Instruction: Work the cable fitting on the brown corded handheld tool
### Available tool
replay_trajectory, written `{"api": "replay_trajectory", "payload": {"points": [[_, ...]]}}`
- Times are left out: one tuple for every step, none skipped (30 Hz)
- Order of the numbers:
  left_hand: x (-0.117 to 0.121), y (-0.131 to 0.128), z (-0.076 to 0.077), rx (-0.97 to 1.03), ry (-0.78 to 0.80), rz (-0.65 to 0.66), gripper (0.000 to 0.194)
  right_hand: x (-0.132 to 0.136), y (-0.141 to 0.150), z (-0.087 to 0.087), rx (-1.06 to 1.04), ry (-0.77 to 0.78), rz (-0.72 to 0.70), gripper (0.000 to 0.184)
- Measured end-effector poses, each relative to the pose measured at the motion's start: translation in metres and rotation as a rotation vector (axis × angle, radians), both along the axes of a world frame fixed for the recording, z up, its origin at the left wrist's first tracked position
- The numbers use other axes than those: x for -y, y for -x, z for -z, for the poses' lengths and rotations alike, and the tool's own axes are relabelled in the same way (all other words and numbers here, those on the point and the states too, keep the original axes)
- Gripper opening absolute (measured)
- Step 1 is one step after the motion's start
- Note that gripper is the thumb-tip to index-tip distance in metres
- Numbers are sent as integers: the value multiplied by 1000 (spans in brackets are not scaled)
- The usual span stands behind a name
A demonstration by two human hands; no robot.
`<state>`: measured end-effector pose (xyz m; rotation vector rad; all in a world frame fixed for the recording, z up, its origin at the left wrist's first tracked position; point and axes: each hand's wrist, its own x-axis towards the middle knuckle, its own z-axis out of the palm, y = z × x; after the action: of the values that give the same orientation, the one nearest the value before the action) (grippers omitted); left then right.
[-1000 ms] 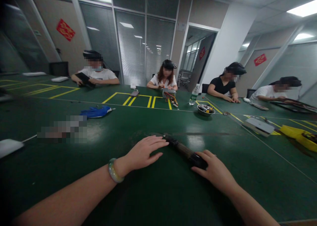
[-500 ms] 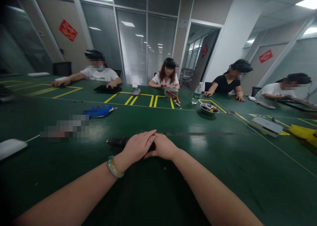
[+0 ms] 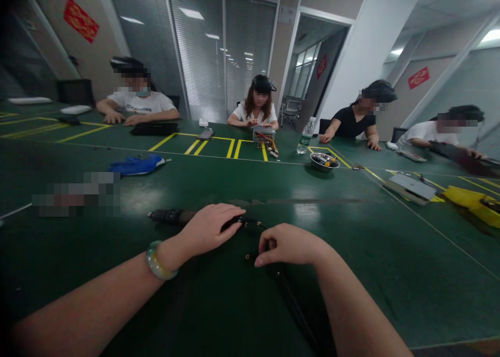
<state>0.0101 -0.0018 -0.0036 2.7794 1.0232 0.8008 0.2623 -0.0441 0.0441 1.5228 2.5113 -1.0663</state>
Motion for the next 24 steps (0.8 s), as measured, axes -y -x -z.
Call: {"api": "replay_trajectory", "payload": {"points": [[1, -2, 0, -10, -2, 22, 36, 3, 4, 2, 30, -28, -25, 31], [2, -3, 1, -23, -4, 36, 37, 6, 9, 5, 51, -75, -45, 27], [3, -5, 2, -36, -5, 43, 39, 7, 13, 7, 54, -124, -57, 22], [3, -6, 2, -49, -5, 45, 40, 7, 17, 10, 40, -155, -62, 17], [3, -7, 3, -62, -1, 44, 40, 7, 21, 13, 9, -155, -52, 15], [2, -8, 4, -75, 5, 41, 39, 5, 24, 17, -42, -124, -21, 15], [2, -9, 4, -86, 12, 36, 38, 4, 26, 20, -108, -77, 34, 15], [1, -10, 4, -95, 18, 34, 37, 2, 28, 24, -182, -26, 101, 17], [1, -10, 4, -102, 21, 31, 37, 0, 30, 28, -261, 15, 171, 18], [1, -10, 3, -108, 24, 29, 36, -3, 31, 33, -340, 39, 239, 20], [0, -9, 3, -112, 24, 23, 35, -5, 32, 38, -410, 45, 299, 21], [0, -9, 2, -113, 25, 12, 33, -7, 33, 42, -467, 44, 345, 21], [0, -8, 1, -114, 27, -2, 31, -9, 34, 46, -509, 43, 380, 21], [-1, -6, 1, -116, 30, -16, 29, -10, 34, 50, -538, 45, 408, 21], [-1, -6, 0, -119, 33, -28, 28, -12, 34, 52, -553, 47, 432, 20], [-1, -5, 0, -121, 33, -38, 27, -12, 34, 54, -554, 43, 450, 19], [-2, -4, -1, -122, 30, -44, 26, -13, 34, 54, -543, 31, 463, 18], [-1, -4, -1, -122, 25, -47, 26, -13, 33, 55, -522, 7, 473, 16], [-1, -4, -1, -120, 18, -49, 25, -12, 33, 54, -490, -33, 480, 15], [-1, -4, 0, -116, 12, -51, 25, -11, 32, 53, -451, -89, 482, 14], [-1, -5, 0, -112, 7, -53, 24, -10, 32, 53, -411, -157, 479, 13], [0, -5, 0, -109, 4, -55, 23, -10, 33, 52, -373, -228, 470, 11], [0, -5, 1, -104, 2, -57, 22, -9, 33, 52, -339, -296, 460, 10], [0, -6, 1, -100, 2, -59, 21, -8, 34, 52, -309, -354, 447, 9]]}}
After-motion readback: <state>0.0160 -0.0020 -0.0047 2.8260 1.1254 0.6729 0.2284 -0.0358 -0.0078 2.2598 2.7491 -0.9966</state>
